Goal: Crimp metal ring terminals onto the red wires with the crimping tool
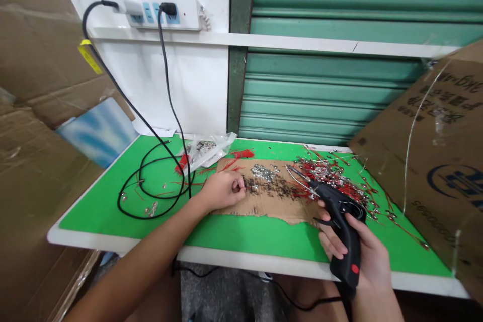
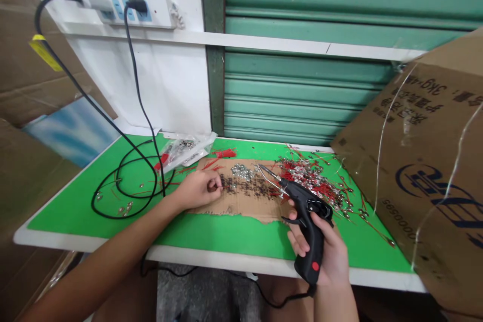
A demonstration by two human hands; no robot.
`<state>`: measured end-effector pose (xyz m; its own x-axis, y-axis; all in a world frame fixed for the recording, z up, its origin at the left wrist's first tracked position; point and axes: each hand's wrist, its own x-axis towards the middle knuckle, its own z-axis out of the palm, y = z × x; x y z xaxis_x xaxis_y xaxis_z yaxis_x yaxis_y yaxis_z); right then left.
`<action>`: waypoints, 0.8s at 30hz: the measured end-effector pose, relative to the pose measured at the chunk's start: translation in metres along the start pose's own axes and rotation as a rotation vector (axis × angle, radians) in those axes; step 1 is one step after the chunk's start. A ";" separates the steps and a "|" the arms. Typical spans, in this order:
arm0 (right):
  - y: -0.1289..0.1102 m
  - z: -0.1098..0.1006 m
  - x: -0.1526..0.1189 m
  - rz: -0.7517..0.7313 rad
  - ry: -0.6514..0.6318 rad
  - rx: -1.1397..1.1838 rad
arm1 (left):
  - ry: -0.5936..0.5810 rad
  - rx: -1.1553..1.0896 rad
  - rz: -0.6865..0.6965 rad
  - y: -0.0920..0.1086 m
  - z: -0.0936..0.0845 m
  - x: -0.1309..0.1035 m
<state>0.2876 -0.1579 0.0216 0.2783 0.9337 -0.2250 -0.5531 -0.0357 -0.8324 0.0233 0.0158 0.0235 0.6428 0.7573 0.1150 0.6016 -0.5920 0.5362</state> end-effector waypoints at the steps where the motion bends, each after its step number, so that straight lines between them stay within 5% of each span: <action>1: 0.000 0.001 0.000 -0.004 -0.003 -0.003 | 0.003 0.000 0.005 0.000 0.000 0.000; 19: -0.001 -0.008 -0.003 -0.060 -0.064 0.027 | 0.026 -0.065 -0.031 -0.001 -0.006 -0.002; 24: -0.002 -0.023 -0.001 -0.112 -0.143 0.112 | -0.018 -0.087 0.081 0.022 -0.011 0.002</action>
<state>0.3061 -0.1671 0.0118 0.2334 0.9709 -0.0534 -0.6109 0.1037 -0.7848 0.0330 0.0074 0.0448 0.6967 0.7024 0.1461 0.5046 -0.6245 0.5962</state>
